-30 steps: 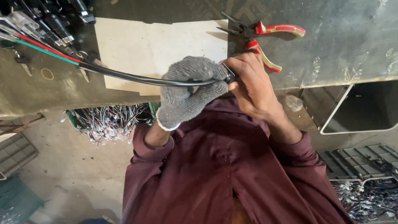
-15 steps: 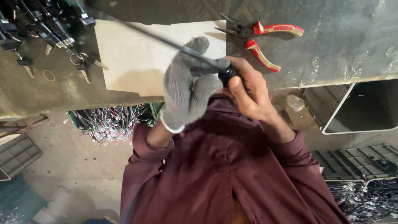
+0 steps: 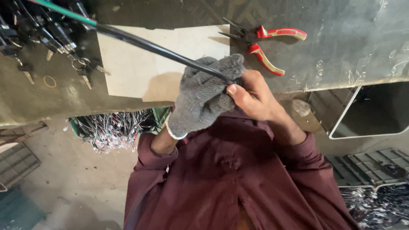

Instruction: The person holds a black cable and uses a red-handled cutting tool to strip the outer insulation from its end, pulling the cut jacket off to expose inner colored wires. They reposition the cable and repeat the cutting and pulling on the same cable end throughout the episode.

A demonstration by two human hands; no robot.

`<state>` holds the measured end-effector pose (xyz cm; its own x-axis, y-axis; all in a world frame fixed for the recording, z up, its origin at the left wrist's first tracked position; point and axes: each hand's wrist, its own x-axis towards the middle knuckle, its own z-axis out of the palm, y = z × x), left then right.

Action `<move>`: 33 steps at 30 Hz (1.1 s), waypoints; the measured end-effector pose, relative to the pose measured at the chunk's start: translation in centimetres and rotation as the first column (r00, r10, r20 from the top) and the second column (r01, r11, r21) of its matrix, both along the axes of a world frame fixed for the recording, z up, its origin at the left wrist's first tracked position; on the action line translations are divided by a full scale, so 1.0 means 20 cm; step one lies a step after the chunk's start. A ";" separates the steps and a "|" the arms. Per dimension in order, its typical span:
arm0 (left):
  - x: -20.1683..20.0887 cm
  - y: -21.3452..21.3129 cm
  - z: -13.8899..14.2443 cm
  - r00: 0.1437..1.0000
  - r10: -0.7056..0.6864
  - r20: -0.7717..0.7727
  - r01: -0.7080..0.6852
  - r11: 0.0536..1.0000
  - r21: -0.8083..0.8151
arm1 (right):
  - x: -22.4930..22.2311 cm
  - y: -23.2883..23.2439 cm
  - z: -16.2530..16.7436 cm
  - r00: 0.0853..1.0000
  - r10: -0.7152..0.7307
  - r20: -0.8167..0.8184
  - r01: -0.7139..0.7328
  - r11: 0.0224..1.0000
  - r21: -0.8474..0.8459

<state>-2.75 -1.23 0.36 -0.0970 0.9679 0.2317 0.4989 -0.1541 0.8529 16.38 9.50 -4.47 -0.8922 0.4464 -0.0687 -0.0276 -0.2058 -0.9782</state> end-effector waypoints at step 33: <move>0.04 -0.01 -0.02 0.752 0.082 0.654 -0.090 0.996 -0.021 | 0.08 0.24 0.10 0.774 -0.578 0.258 0.047 0.459 0.887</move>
<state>-1.94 -1.50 -0.11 -0.3116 0.9458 0.0918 -0.1680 -0.1499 0.9743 17.97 14.21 -2.54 -0.6261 0.7671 0.1398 0.5865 0.5814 -0.5639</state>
